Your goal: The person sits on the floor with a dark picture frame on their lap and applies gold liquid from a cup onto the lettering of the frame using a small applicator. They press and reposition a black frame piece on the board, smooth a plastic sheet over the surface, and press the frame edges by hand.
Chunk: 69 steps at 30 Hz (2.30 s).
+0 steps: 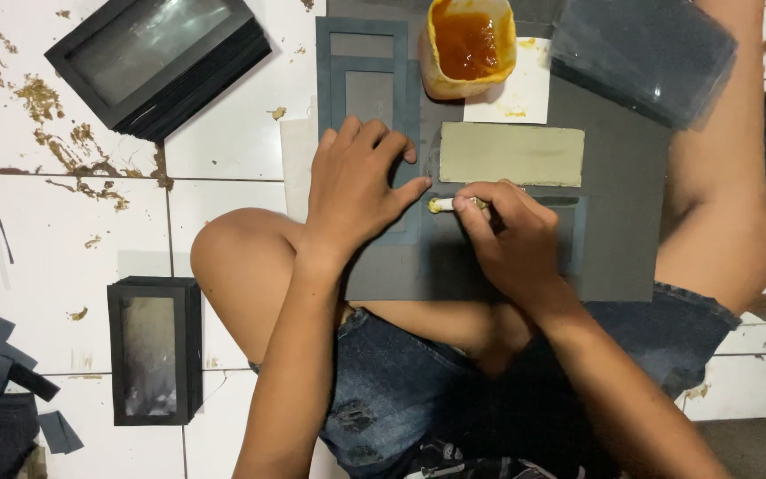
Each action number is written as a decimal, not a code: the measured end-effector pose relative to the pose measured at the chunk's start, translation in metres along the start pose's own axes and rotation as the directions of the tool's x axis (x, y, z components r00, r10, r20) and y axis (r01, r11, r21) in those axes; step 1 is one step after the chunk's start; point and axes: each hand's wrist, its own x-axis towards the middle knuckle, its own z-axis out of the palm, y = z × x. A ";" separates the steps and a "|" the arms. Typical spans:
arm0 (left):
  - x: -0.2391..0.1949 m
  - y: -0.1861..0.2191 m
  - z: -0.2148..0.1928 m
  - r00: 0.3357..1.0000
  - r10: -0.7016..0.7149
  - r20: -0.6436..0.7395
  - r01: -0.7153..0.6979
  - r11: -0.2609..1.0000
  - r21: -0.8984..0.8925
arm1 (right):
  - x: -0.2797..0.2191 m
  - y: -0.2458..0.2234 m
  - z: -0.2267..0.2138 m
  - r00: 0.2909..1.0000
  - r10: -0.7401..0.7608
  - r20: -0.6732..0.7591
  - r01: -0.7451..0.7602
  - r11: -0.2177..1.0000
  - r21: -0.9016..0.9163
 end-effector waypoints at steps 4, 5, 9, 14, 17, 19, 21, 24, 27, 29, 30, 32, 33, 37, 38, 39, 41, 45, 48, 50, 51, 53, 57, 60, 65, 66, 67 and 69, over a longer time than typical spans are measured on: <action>0.000 -0.001 0.003 1.000 0.013 0.002 -0.013 0.999 0.034 | 0.003 -0.006 0.000 0.998 -0.065 -0.001 0.065 0.998 0.008; 0.000 -0.001 0.004 1.000 0.020 0.007 -0.020 0.999 0.040 | 0.002 -0.005 0.001 0.996 -0.088 0.007 0.088 0.996 -0.013; -0.001 0.003 -0.001 1.000 0.024 0.000 -0.024 1.000 0.015 | 0.000 -0.007 0.003 0.989 -0.149 0.024 0.150 0.988 -0.046; -0.001 0.000 0.002 0.999 0.037 0.008 -0.038 0.998 0.056 | -0.008 -0.003 0.003 0.986 -0.163 0.040 0.164 0.986 -0.017; -0.001 0.000 0.003 0.999 0.038 0.004 -0.038 0.998 0.059 | -0.015 -0.005 0.001 0.981 -0.184 0.061 0.186 0.982 -0.030; -0.001 -0.001 0.004 0.999 0.040 0.003 -0.040 0.998 0.050 | -0.021 -0.003 0.001 0.978 -0.196 0.069 0.198 0.980 -0.032; -0.002 0.000 0.005 0.999 0.041 -0.021 -0.040 0.998 0.049 | -0.027 -0.001 0.002 0.973 -0.222 0.062 0.223 0.975 -0.005; -0.002 -0.001 0.003 0.999 0.049 -0.020 -0.048 0.998 0.042 | -0.037 0.005 0.003 0.963 -0.255 0.082 0.259 0.965 -0.044; -0.004 -0.001 0.004 0.999 0.047 -0.022 -0.046 0.998 0.036 | -0.043 -0.003 0.001 0.965 -0.246 0.094 0.252 0.966 -0.057; -0.005 0.000 0.003 0.999 0.046 -0.020 -0.045 0.998 0.035 | -0.051 -0.002 0.001 0.961 -0.257 0.100 0.265 0.961 -0.073; -0.004 0.000 0.003 0.999 0.047 -0.020 -0.047 0.998 0.035 | -0.054 -0.001 0.001 0.957 -0.271 0.105 0.281 0.955 -0.091; -0.004 0.000 0.002 0.999 0.048 -0.022 -0.047 0.998 0.041 | -0.054 -0.009 0.000 0.947 -0.305 0.102 0.315 0.944 -0.102; -0.004 0.000 0.002 0.999 0.046 -0.023 -0.045 0.998 0.044 | -0.054 -0.013 -0.001 0.936 -0.337 0.102 0.347 0.931 -0.112; -0.005 0.001 0.003 0.998 0.061 -0.035 -0.059 0.997 0.044 | -0.061 -0.014 -0.005 0.918 -0.375 0.131 0.391 0.911 -0.128; -0.006 0.001 0.002 0.998 0.050 -0.036 -0.049 0.998 0.036 | -0.064 -0.015 -0.007 0.932 -0.341 0.120 0.353 0.930 -0.106; -0.006 0.002 0.002 0.999 0.039 -0.037 -0.038 0.999 0.027 | -0.067 -0.017 -0.009 0.946 -0.305 0.110 0.315 0.946 -0.082; -0.007 0.003 0.000 0.999 0.038 -0.037 -0.038 0.999 0.004 | -0.071 -0.016 -0.019 0.983 -0.169 0.076 0.172 0.985 -0.030; -0.011 0.003 -0.006 0.999 0.028 -0.034 -0.030 0.998 -0.061 | -0.075 -0.001 -0.041 0.984 0.174 -0.043 -0.171 0.983 0.059; -0.011 0.003 -0.008 0.999 0.031 -0.036 -0.034 0.997 -0.067 | -0.050 -0.003 -0.055 0.946 0.318 -0.061 -0.307 0.940 0.151; -0.011 0.002 -0.006 0.999 0.033 -0.038 -0.035 0.998 -0.058 | -0.032 0.005 -0.058 0.958 0.267 -0.104 -0.256 0.961 0.109; -0.010 0.002 -0.005 0.999 0.030 -0.036 -0.032 0.998 -0.049 | -0.023 0.010 -0.060 0.966 0.217 -0.140 -0.210 0.975 0.067; -0.011 0.004 -0.005 0.998 0.034 -0.044 -0.036 0.998 -0.043 | 0.003 0.014 -0.061 0.977 0.158 -0.145 -0.149 0.986 0.069; -0.010 0.004 -0.006 0.999 0.014 -0.044 -0.016 0.999 -0.043 | 0.066 0.025 -0.058 0.990 -0.088 -0.108 0.089 0.996 0.009; -0.007 0.019 -0.012 0.996 -0.062 -0.063 0.061 0.998 -0.025 | 0.107 0.013 -0.045 0.981 -0.190 -0.034 0.188 0.980 -0.061; -0.005 0.010 -0.009 0.997 -0.052 -0.058 0.050 0.998 -0.039 | 0.144 0.047 -0.017 0.935 -0.347 0.076 0.355 0.902 -0.246; -0.009 0.007 -0.005 0.998 -0.051 -0.030 0.049 0.997 -0.057 | 0.143 0.055 -0.013 0.930 -0.346 0.126 0.369 0.869 -0.331; -0.012 0.008 -0.006 0.998 -0.057 -0.029 0.055 0.997 -0.051 | 0.143 0.047 -0.016 0.929 -0.349 0.127 0.371 0.870 -0.324; -0.009 0.008 -0.006 0.998 -0.060 -0.018 0.059 0.997 -0.056 | 0.145 0.035 -0.028 0.937 -0.307 0.164 0.343 0.893 -0.290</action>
